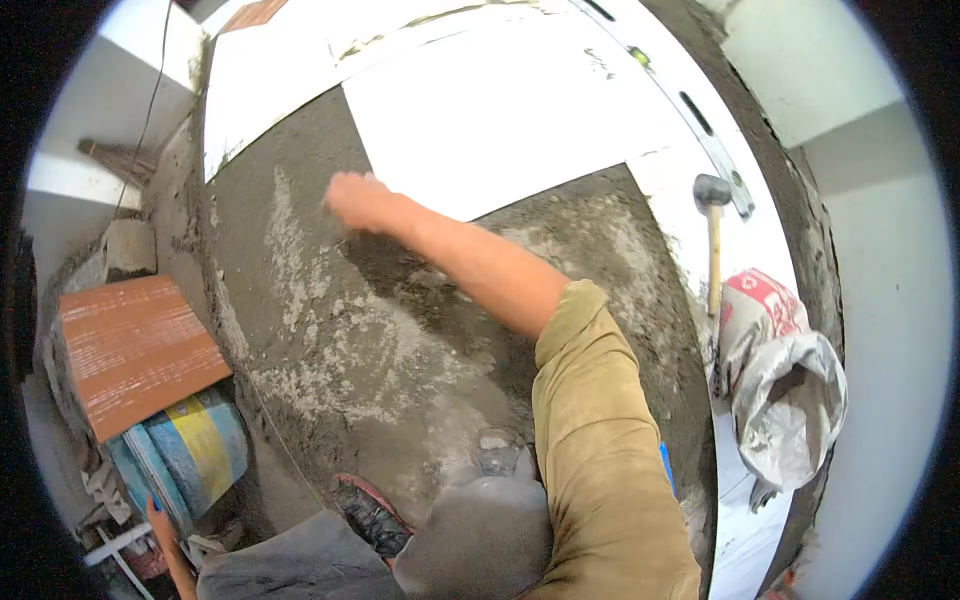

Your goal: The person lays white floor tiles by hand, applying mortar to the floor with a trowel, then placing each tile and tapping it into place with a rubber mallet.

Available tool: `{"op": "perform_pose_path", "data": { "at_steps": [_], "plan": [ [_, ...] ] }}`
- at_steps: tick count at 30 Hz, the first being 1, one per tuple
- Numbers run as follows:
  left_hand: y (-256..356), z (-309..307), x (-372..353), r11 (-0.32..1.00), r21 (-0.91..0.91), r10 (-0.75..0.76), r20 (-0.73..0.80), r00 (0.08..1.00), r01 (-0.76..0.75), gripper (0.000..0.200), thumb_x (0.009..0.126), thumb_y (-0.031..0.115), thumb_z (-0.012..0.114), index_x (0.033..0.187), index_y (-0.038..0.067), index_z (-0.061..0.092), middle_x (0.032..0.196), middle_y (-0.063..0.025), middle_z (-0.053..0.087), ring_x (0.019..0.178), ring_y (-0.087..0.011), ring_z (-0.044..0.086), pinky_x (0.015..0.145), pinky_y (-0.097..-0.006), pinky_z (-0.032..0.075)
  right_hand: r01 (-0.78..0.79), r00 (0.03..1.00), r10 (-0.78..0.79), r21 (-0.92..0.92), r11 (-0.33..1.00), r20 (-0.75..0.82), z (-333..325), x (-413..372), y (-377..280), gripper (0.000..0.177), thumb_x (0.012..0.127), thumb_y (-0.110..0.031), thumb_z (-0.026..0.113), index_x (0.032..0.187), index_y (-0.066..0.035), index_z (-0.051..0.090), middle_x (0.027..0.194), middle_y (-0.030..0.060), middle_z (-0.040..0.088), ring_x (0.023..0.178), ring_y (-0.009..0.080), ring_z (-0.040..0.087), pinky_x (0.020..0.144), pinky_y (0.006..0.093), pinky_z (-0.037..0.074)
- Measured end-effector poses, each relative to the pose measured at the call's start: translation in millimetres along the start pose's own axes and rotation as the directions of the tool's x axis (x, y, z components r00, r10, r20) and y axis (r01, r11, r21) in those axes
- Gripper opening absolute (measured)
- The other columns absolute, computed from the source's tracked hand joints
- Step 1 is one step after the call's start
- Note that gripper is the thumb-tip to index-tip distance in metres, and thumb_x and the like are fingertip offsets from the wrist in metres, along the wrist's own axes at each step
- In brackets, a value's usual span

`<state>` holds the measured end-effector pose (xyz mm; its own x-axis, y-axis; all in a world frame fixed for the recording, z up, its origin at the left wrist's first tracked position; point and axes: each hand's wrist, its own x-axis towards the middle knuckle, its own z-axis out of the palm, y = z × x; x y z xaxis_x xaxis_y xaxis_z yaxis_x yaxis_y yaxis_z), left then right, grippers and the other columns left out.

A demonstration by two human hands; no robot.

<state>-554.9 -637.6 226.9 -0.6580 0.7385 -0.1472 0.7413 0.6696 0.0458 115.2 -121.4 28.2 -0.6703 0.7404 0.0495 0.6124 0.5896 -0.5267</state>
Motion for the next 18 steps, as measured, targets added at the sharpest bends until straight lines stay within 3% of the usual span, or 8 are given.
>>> {"op": "perform_pose_path", "data": {
  "at_steps": [4, 5, 6, 8, 10, 13, 14, 18],
  "plan": [
    [22.7, -3.9, 4.6, 0.998, -0.050, 0.029, 0.086, 0.996, -0.025, 0.055, 0.095, 0.023, 0.054, 0.142, -0.005, 0.045, 0.143, -0.0216, 0.049, 0.133, -0.0338, 0.046, 0.111, -0.0390, 0.034, -0.076, 0.991, 0.067, -0.083, 0.994, -0.112, -13.3, -66.7, -3.3, 0.023, 0.082, -0.006, 0.061, 0.103, 0.000, 0.070, 0.101, 0.0281, 0.063, 0.097, 0.0379, 0.065, 0.085, 0.0447, 0.055],
    [13.4, -0.2, 10.0, 0.998, -0.044, 0.058, 0.098, 0.993, -0.054, 0.055, 0.095, 0.023, 0.054, 0.142, -0.005, 0.045, 0.143, -0.0216, 0.049, 0.133, -0.0338, 0.046, 0.111, -0.0390, 0.034, -0.228, 0.974, 0.228, -0.126, 0.966, -0.010, -39.0, -78.1, 0.6, 0.023, 0.081, -0.004, 0.061, 0.101, 0.001, 0.070, 0.100, 0.0255, 0.065, 0.098, 0.0374, 0.064, 0.087, 0.0449, 0.053],
    [-0.1, 6.0, 17.4, 0.996, 0.091, -0.003, 0.019, 1.000, 0.002, 0.054, 0.095, 0.020, 0.053, 0.143, -0.005, 0.044, 0.145, -0.0217, 0.048, 0.133, -0.0341, 0.046, 0.112, -0.0394, 0.034, -0.245, 0.945, 0.219, -0.081, 0.966, -0.243, -28.4, -92.9, 38.7, 0.024, 0.079, 0.000, 0.057, 0.099, 0.001, 0.071, 0.098, 0.0242, 0.066, 0.097, 0.0375, 0.064, 0.090, 0.0443, 0.052],
    [1.8, 9.7, 25.3, 0.973, 0.225, -0.044, -0.070, 0.997, 0.058, 0.054, 0.096, 0.018, 0.052, 0.144, -0.005, 0.044, 0.146, -0.0219, 0.047, 0.134, -0.0343, 0.045, 0.113, -0.0398, 0.034, -0.534, 0.709, 0.497, 0.079, 0.842, -0.500, -47.4, -140.1, 106.3, 0.031, 0.079, 0.001, 0.057, 0.108, 0.001, 0.068, 0.108, 0.0227, 0.065, 0.102, 0.0372, 0.062, 0.093, 0.0428, 0.051],
    [7.6, 11.9, 16.7, 0.994, 0.073, -0.074, -0.127, 0.989, 0.084, 0.052, 0.096, 0.011, 0.047, 0.146, -0.004, 0.042, 0.148, -0.0210, 0.044, 0.136, -0.0346, 0.043, 0.113, -0.0409, 0.033, -0.725, 0.512, 0.683, 0.164, 0.669, -0.521, -89.7, -211.6, 150.2, 0.041, 0.080, -0.001, 0.058, 0.121, 0.000, 0.063, 0.121, 0.0206, 0.058, 0.110, 0.0375, 0.058, 0.095, 0.0434, 0.050],
    [19.6, 9.7, 13.2, 0.990, 0.099, -0.086, -0.117, 0.989, 0.098, 0.052, 0.098, 0.010, 0.044, 0.148, -0.004, 0.038, 0.148, -0.0209, 0.044, 0.137, -0.0349, 0.042, 0.114, -0.0412, 0.033, -0.763, 0.587, 0.577, -0.148, 0.630, -0.568, -100.3, -295.6, 244.9, 0.046, 0.082, -0.003, 0.060, 0.127, -0.008, 0.063, 0.123, 0.0199, 0.058, 0.115, 0.0369, 0.056, 0.098, 0.0430, 0.048],
    [25.5, 8.9, 10.9, 0.981, 0.136, -0.119, -0.122, 0.985, 0.135, 0.053, 0.098, 0.012, 0.044, 0.148, -0.004, 0.037, 0.148, -0.0211, 0.044, 0.137, -0.0349, 0.042, 0.113, -0.0414, 0.033, -0.661, 0.666, 0.481, -0.153, 0.735, -0.570, -104.7, -313.4, 256.6, 0.041, 0.083, -0.001, 0.057, 0.123, -0.008, 0.065, 0.122, 0.0178, 0.062, 0.114, 0.0356, 0.058, 0.099, 0.0404, 0.047],
    [-5.2, 5.9, 21.7, 0.984, -0.070, -0.163, -0.017, 0.987, 0.161, 0.055, 0.099, 0.019, 0.046, 0.149, -0.004, 0.036, 0.148, -0.0224, 0.043, 0.136, -0.0349, 0.042, 0.113, -0.0413, 0.034, -0.662, 0.634, 0.572, 0.017, 0.749, -0.520, -119.7, -319.7, 255.8, 0.039, 0.084, 0.001, 0.055, 0.120, -0.010, 0.068, 0.125, 0.0115, 0.065, 0.112, 0.0316, 0.062, 0.098, 0.0372, 0.049]
  ]
}}
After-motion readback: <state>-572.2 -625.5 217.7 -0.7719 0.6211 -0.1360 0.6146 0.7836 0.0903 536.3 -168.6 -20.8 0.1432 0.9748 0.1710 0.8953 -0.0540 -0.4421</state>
